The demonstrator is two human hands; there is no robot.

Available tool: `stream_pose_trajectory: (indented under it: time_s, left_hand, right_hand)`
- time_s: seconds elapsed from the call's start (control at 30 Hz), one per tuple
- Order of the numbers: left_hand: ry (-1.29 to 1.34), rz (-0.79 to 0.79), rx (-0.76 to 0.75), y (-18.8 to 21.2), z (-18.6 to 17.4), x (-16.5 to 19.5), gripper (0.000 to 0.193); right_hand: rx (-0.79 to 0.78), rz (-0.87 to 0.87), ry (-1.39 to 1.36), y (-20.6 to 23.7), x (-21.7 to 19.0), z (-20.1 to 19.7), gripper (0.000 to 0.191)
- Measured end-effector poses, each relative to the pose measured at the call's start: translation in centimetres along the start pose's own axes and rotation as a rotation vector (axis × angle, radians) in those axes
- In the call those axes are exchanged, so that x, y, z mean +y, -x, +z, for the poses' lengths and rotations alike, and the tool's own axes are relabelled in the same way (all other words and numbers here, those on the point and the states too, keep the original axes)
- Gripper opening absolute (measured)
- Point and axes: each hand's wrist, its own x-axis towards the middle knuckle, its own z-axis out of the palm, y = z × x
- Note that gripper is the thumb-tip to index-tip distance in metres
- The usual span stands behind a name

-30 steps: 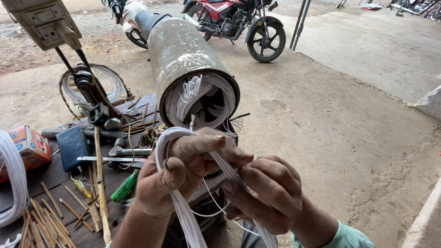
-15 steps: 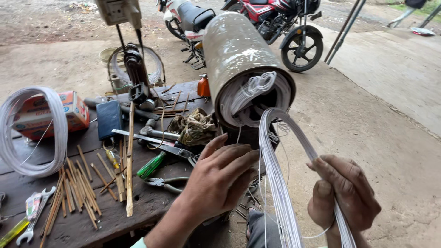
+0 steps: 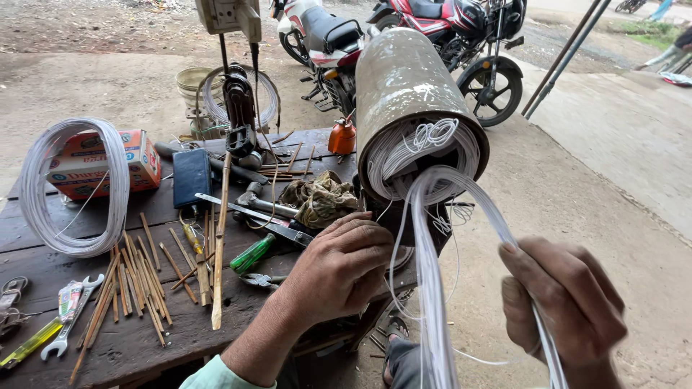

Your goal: The person winds white wire onto a large horizontal drum spool mounted on a workbench, feeding and guiding loops of wire from a coil by hand and rotating the drum to build up the winding. They adjust the wire bundle inside the drum, use a wooden stick to help pack the wire, and finally pick up pliers to work on the wound wire.

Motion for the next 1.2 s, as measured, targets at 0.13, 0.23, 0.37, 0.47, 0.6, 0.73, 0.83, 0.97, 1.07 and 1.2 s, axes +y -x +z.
stream_pose_trajectory:
  time_s: [0.13,0.23,0.37,0.47,0.6,0.73,0.83,0.97,1.07,1.2]
  left_hand:
    - [0.097,-0.055,0.072,0.2,0.1,-0.4,0.026]
    - [-0.040,-0.019,0.171,-0.3,1.9,0.5,0.023]
    - [-0.162,-0.049,0.144,-1.1,2.7,2.8,0.036]
    - [-0.222,-0.093,0.118,-2.5,2.6,4.2,0.061]
    - [-0.227,-0.160,0.181,-4.7,3.3,5.5,0.065]
    - [-0.176,-0.233,0.123,-5.3,4.0,5.9,0.049]
    - [-0.214,-0.246,0.132,-5.1,4.3,5.9,0.041]
    - [-0.224,-0.163,0.083,-5.0,4.7,5.6,0.034]
    - [-0.288,-0.074,0.112,-4.7,5.0,4.7,0.038]
    - [-0.368,-0.060,0.204,-3.3,4.0,2.3,0.038]
  right_hand:
    - [0.009,0.027,0.062,2.1,-0.6,-0.2,0.015]
    - [0.006,0.058,0.043,2.4,-1.9,-0.8,0.017]
    - [-0.003,0.119,0.044,1.8,-3.3,-1.8,0.023]
    - [0.198,0.015,-0.005,2.0,-3.0,-1.1,0.029]
    - [0.236,0.093,-0.038,3.8,-2.9,0.0,0.026]
    - [0.254,0.144,-0.009,4.3,-3.5,-0.5,0.026]
    - [0.210,0.172,-0.006,3.6,-3.7,-1.3,0.025]
    - [0.247,0.172,-0.065,3.2,-3.8,-1.0,0.022]
    - [0.250,0.181,-0.079,3.7,-3.8,-0.4,0.022]
    - [0.214,0.195,-0.082,4.2,-3.2,-0.4,0.022]
